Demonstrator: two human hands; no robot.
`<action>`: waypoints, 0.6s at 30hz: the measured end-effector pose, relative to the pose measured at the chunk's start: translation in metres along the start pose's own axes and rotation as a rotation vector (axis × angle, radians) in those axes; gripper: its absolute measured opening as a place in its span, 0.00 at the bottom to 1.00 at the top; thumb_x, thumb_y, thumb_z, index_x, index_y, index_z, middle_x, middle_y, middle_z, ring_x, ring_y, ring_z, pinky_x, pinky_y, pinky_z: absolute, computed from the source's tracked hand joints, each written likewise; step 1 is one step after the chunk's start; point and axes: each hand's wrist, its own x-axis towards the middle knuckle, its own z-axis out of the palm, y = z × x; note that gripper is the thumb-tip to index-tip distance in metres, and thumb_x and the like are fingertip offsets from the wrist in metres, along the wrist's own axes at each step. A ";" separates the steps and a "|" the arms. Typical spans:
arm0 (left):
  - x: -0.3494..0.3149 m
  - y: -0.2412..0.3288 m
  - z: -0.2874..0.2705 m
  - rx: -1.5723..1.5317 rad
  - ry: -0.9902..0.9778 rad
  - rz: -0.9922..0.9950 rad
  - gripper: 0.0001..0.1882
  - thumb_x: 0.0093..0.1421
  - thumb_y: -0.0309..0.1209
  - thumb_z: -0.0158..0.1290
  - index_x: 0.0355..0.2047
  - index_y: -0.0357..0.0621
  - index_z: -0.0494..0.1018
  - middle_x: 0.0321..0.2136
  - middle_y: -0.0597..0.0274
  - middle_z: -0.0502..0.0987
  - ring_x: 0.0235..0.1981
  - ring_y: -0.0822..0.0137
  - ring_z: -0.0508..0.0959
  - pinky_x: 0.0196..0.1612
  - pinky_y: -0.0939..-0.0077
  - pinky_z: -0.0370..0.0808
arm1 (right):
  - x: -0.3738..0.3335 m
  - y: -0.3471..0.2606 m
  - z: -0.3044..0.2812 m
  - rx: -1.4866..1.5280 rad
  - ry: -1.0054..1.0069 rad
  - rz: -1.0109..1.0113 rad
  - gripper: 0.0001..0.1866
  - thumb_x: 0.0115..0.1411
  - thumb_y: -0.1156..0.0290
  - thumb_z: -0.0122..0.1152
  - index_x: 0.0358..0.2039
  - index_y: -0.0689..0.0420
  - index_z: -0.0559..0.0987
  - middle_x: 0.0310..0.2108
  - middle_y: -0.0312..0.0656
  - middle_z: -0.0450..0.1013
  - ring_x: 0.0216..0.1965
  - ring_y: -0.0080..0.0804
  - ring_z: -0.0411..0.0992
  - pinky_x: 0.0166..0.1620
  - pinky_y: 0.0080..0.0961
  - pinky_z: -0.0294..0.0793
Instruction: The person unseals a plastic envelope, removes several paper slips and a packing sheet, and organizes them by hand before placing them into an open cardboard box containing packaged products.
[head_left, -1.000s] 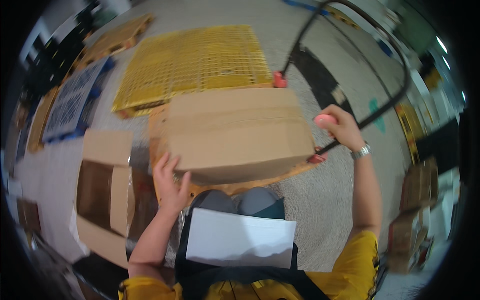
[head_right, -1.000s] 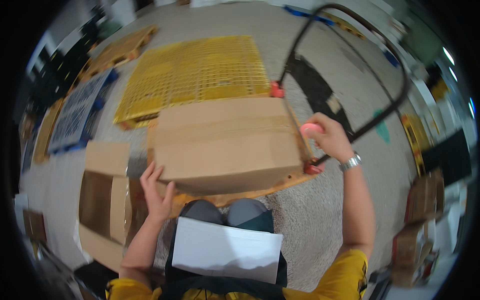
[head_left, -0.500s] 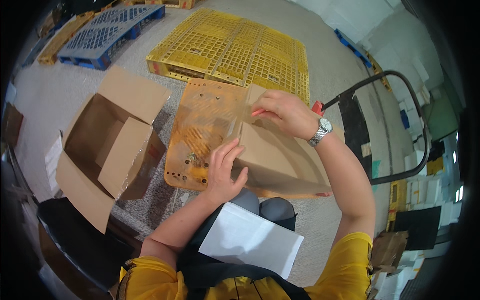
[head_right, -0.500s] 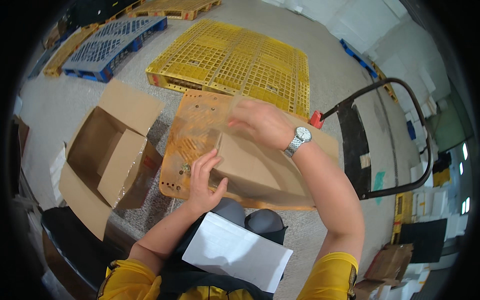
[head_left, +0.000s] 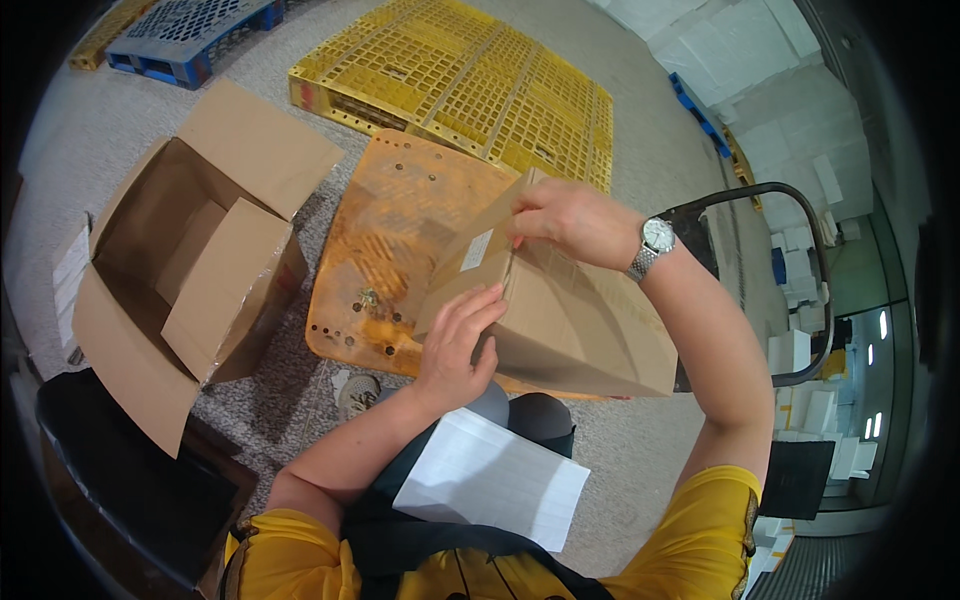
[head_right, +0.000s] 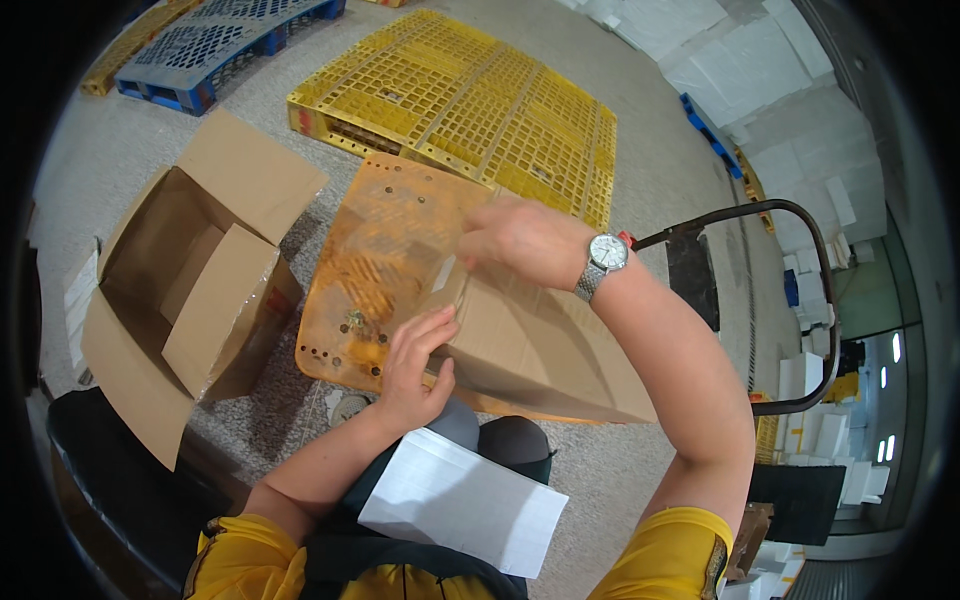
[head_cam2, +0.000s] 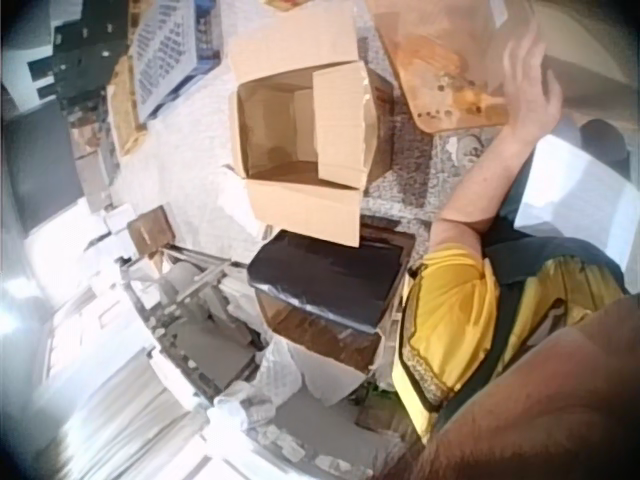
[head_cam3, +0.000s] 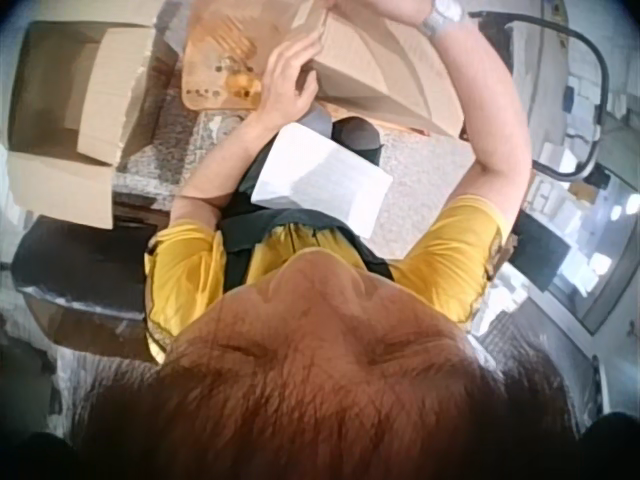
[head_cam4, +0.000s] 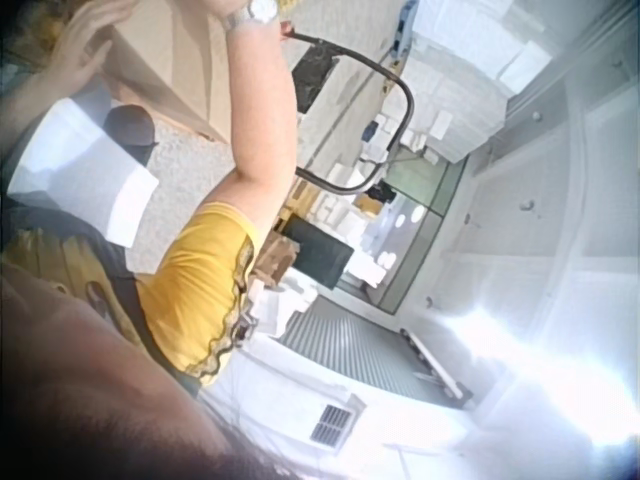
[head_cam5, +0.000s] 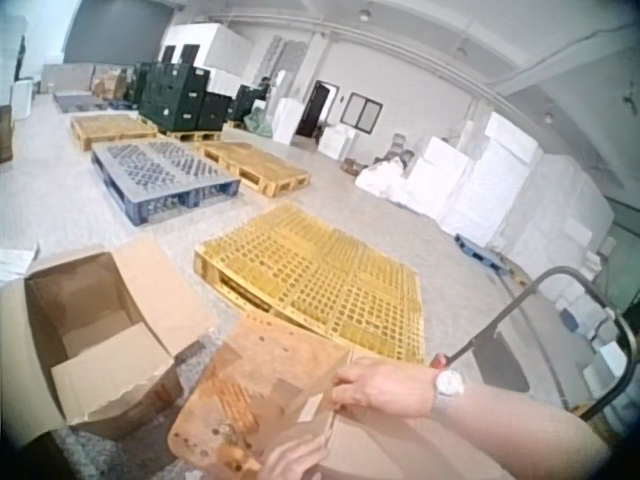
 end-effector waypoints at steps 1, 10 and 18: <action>0.001 0.001 0.000 -0.008 0.010 -0.008 0.26 0.44 0.16 0.51 0.47 0.40 0.66 0.51 0.51 0.68 0.50 0.49 0.69 0.52 0.61 0.65 | 0.000 0.003 0.000 0.004 0.013 0.000 0.11 0.48 0.77 0.56 0.34 0.53 0.76 0.35 0.39 0.71 0.38 0.40 0.70 0.39 0.30 0.72; -0.001 -0.001 0.003 -0.018 0.033 0.003 0.24 0.45 0.16 0.50 0.46 0.39 0.67 0.50 0.50 0.69 0.50 0.49 0.69 0.52 0.61 0.64 | -0.004 0.025 -0.004 0.144 0.198 0.114 0.10 0.47 0.78 0.55 0.31 0.53 0.78 0.33 0.41 0.71 0.34 0.41 0.70 0.36 0.31 0.72; -0.001 0.001 0.005 -0.027 0.050 -0.008 0.26 0.44 0.15 0.49 0.47 0.41 0.67 0.50 0.53 0.69 0.49 0.49 0.69 0.52 0.61 0.65 | 0.000 0.010 0.001 0.011 0.012 0.004 0.11 0.47 0.78 0.58 0.33 0.54 0.78 0.34 0.40 0.70 0.35 0.38 0.71 0.35 0.29 0.72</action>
